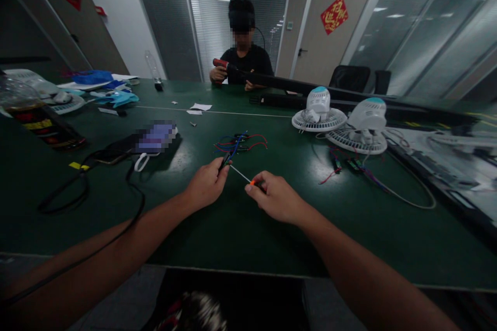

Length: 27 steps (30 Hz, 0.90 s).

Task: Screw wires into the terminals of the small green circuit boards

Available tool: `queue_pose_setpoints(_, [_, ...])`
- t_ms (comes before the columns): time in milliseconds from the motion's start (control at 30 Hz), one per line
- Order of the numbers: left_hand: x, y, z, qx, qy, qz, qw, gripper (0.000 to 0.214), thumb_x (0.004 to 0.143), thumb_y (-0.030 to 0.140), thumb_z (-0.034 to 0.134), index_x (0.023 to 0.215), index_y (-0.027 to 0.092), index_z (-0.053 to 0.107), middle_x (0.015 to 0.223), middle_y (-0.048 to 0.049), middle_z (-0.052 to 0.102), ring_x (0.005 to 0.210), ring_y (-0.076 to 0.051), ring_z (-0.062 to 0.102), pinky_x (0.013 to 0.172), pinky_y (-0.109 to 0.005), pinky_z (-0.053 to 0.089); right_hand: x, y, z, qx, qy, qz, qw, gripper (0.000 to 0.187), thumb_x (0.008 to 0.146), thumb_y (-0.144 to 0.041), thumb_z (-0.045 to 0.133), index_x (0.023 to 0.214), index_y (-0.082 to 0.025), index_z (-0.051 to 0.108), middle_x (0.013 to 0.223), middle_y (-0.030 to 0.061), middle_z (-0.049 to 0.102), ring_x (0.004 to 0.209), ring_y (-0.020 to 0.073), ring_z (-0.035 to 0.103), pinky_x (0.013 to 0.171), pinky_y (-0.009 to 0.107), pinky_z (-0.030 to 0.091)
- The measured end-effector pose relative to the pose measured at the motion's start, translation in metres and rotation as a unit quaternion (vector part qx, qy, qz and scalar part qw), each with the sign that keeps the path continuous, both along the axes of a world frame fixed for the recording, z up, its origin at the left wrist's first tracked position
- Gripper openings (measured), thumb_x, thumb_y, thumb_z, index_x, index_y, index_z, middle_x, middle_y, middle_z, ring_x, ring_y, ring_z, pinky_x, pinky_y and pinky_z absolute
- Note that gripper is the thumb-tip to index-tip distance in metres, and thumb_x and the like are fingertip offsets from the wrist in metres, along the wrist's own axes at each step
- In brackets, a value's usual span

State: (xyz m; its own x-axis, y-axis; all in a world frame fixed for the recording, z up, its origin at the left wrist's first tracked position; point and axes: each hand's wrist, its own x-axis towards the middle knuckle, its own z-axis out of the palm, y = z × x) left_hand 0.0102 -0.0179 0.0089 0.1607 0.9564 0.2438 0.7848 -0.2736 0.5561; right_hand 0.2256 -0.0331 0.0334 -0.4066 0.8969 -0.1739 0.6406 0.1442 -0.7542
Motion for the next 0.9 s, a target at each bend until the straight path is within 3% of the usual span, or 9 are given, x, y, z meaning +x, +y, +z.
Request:
queue_pose_setpoints(200, [0.0, 0.001, -0.001, -0.004, -0.002, 0.001, 1.0, 0.026, 0.105, 0.023, 0.042, 0.118, 0.013, 0.062, 0.093, -0.0104, 0.073, 0.085, -0.024, 0.07, 0.077, -0.034, 0.051, 0.0, -0.005, 0.01, -0.013, -0.005, 0.032, 0.999, 0.04, 0.104, -0.04, 0.034, 0.079, -0.02, 0.059, 0.071, 0.0026, 0.067, 0.051, 0.0103, 0.054, 0.054, 0.027, 0.042])
queue_pose_setpoints(433, [0.001, 0.001, 0.002, -0.011, -0.016, 0.011, 1.0, 0.026, 0.105, 0.022, 0.043, 0.119, 0.012, 0.063, 0.092, -0.0104, 0.072, 0.084, -0.024, 0.07, 0.077, -0.034, 0.05, -0.001, -0.005, 0.007, 0.016, -0.027, 0.048, 0.998, 0.025, 0.103, -0.037, 0.043, 0.091, -0.021, 0.057, 0.08, 0.0036, 0.072, 0.059, 0.0117, 0.056, 0.058, 0.027, 0.043])
queue_pose_setpoints(733, [0.002, 0.0, 0.005, -0.024, 0.002, 0.018, 1.0, 0.026, 0.105, 0.022, 0.043, 0.118, 0.011, 0.063, 0.088, -0.009, 0.07, 0.079, -0.023, 0.068, 0.072, -0.033, 0.047, -0.002, -0.001, 0.003, 0.027, -0.029, 0.027, 0.999, 0.017, 0.101, -0.034, 0.047, 0.093, -0.02, 0.055, 0.07, 0.0004, 0.064, 0.06, 0.0132, 0.055, 0.059, 0.029, 0.042])
queue_pose_setpoints(900, [0.002, -0.001, 0.006, -0.028, 0.004, 0.01, 1.0, 0.026, 0.105, 0.022, 0.043, 0.119, 0.011, 0.062, 0.086, -0.0078, 0.069, 0.075, -0.022, 0.066, 0.069, -0.032, 0.045, -0.001, 0.002, -0.003, -0.009, -0.005, 0.003, 1.0, 0.018, 0.099, -0.038, 0.052, 0.101, -0.02, 0.052, 0.07, -0.0003, 0.065, 0.054, 0.0122, 0.056, 0.053, 0.028, 0.043])
